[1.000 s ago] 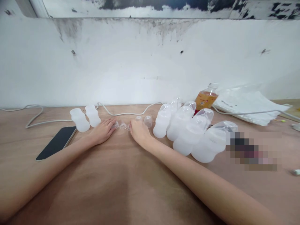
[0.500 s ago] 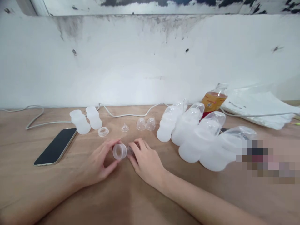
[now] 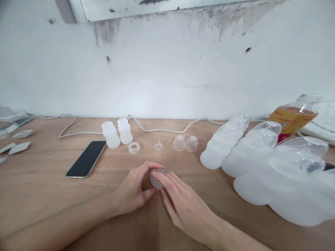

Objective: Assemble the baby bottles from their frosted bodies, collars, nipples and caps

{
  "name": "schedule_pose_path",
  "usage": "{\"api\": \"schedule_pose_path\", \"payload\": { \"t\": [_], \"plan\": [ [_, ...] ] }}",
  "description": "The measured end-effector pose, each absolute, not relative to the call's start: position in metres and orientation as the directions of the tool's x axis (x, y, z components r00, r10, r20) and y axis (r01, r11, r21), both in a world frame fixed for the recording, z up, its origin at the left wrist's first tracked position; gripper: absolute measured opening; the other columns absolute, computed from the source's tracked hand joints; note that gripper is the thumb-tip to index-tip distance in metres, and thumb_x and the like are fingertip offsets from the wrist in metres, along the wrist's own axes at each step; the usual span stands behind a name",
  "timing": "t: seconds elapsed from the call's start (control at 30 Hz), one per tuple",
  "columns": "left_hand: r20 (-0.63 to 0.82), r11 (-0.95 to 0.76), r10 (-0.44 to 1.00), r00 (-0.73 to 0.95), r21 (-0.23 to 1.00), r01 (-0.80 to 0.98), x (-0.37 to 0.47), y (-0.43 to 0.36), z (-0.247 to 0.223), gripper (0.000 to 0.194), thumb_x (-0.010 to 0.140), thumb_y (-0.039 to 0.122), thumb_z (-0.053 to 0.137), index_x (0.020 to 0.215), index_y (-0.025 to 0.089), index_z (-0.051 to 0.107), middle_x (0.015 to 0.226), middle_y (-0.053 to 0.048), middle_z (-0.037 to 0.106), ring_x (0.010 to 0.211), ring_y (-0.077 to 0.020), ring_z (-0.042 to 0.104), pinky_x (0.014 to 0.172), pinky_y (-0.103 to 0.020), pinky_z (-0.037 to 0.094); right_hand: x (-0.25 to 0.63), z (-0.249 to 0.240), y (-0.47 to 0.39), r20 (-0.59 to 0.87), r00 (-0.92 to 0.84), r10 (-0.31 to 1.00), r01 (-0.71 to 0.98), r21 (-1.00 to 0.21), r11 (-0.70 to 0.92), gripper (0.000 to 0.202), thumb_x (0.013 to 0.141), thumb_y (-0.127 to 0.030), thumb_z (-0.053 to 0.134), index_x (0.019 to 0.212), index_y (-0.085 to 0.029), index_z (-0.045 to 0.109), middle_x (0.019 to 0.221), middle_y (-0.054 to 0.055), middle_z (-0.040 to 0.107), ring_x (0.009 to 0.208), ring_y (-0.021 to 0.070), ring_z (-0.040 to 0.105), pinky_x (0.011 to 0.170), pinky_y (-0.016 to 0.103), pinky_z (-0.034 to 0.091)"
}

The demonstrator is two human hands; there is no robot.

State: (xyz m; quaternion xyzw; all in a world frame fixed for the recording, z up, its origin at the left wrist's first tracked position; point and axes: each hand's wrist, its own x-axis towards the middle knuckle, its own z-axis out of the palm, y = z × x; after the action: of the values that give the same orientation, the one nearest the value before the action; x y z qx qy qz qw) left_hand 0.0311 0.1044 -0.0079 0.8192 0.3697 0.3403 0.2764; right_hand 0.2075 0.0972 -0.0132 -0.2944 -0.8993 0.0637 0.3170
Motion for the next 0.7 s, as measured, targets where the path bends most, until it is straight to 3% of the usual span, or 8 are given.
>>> {"api": "schedule_pose_path", "payload": {
  "t": [0.17,0.37,0.5,0.6,0.7],
  "plan": [
    [0.427,-0.651,0.731,0.533,0.670,0.357,0.030,0.104,-0.009,0.055,0.069,0.003,0.049,0.120,0.016,0.032,0.113,-0.007,0.046,0.103,-0.0147,0.046,0.091,-0.026,0.039,0.205,-0.009,0.096,0.472,-0.666,0.577,0.524,-0.254,0.813,0.034,0.082,-0.010,0.037,0.115,-0.015,0.035,0.096,0.009,0.054,0.089,0.0169,0.051,0.074,0.032,0.047],
    [0.445,-0.737,0.665,0.600,0.519,0.432,0.031,0.101,-0.009,0.046,0.073,0.007,0.046,0.118,0.015,0.037,0.114,-0.009,0.044,0.102,-0.0166,0.046,0.090,-0.028,0.041,0.200,-0.004,0.093,0.517,-0.731,0.445,0.524,0.008,0.851,0.031,0.077,-0.009,0.040,0.108,-0.010,0.045,0.096,0.010,0.056,0.095,0.0204,0.048,0.089,0.043,0.037],
    [0.490,-0.781,0.622,0.611,0.448,0.435,0.031,0.100,-0.008,0.051,0.072,0.007,0.044,0.122,0.014,0.033,0.113,-0.009,0.045,0.101,-0.0176,0.046,0.089,-0.030,0.042,0.194,-0.005,0.090,0.535,-0.733,0.419,0.543,0.091,0.835,0.028,0.075,-0.008,0.039,0.100,-0.008,0.050,0.092,0.012,0.056,0.097,0.0240,0.046,0.090,0.045,0.034],
    [0.489,-0.776,0.630,0.604,0.435,0.457,0.031,0.098,-0.008,0.055,0.070,0.006,0.045,0.124,0.014,0.032,0.115,-0.010,0.043,0.103,-0.0177,0.046,0.090,-0.029,0.041,0.192,-0.007,0.089,0.582,-0.714,0.388,0.525,0.079,0.848,0.025,0.077,-0.006,0.037,0.097,-0.009,0.051,0.089,0.011,0.056,0.093,0.0230,0.047,0.084,0.041,0.039],
    [0.527,-0.786,0.618,0.583,0.388,0.481,0.032,0.096,-0.008,0.054,0.072,0.008,0.045,0.124,0.011,0.030,0.117,-0.011,0.041,0.109,-0.0185,0.042,0.093,-0.030,0.039,0.194,-0.008,0.089,0.676,-0.604,0.423,0.526,-0.061,0.848,0.022,0.080,-0.010,0.040,0.100,-0.013,0.048,0.092,0.010,0.053,0.089,0.0195,0.047,0.079,0.035,0.042]
  ]
}}
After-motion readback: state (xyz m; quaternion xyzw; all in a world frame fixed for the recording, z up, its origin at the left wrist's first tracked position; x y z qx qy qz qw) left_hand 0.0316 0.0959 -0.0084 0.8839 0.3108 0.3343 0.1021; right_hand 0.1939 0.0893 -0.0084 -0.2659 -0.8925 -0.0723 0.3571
